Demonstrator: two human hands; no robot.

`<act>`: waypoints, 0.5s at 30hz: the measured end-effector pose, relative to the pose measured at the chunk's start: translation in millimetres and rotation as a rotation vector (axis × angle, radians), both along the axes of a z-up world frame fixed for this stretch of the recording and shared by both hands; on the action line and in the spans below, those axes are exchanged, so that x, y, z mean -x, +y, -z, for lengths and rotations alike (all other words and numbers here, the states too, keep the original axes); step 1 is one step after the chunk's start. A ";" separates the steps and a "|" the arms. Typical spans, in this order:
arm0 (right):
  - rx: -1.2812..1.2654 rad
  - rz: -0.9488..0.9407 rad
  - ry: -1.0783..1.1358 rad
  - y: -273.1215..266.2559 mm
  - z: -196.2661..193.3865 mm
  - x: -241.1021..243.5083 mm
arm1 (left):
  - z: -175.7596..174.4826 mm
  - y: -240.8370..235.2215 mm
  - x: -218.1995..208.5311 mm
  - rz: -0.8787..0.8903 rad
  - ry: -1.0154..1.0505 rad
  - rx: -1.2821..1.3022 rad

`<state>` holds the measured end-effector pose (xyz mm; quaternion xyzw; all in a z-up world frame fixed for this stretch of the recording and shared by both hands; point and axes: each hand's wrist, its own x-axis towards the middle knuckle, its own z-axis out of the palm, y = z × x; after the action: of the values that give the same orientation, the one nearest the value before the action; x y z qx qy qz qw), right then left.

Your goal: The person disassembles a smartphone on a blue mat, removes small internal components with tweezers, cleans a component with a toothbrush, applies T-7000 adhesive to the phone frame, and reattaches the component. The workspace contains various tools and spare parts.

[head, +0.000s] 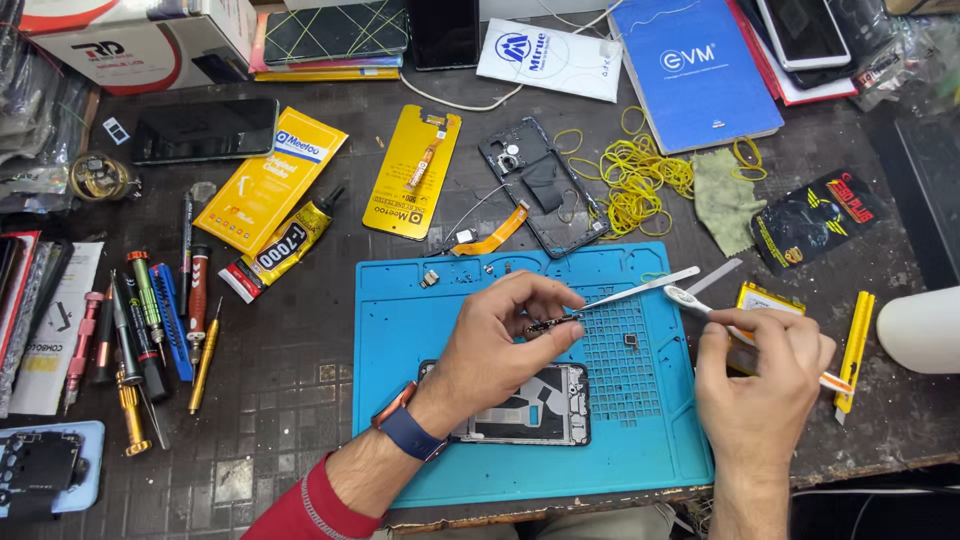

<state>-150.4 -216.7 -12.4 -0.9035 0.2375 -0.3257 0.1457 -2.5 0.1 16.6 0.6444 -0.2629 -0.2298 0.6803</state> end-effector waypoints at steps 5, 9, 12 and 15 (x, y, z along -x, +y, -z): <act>-0.020 0.004 0.012 -1.9 0.1 0.2 | -12.8 2.6 -0.1 0.007 -0.153 -0.176; -0.024 0.009 0.013 -3.3 1.2 0.7 | -20.1 2.4 5.9 -0.022 -0.412 -0.186; -0.046 0.004 0.002 -3.2 1.9 0.7 | -21.1 2.1 5.8 -0.035 -0.320 -0.260; -0.052 0.001 0.000 -3.8 2.0 1.1 | -19.0 2.6 4.3 -0.103 -0.354 -0.284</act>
<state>-151.5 -220.4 -14.4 -0.8993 0.2465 -0.3194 0.1687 -6.8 2.6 35.6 0.7764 -0.3097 -0.1127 0.5371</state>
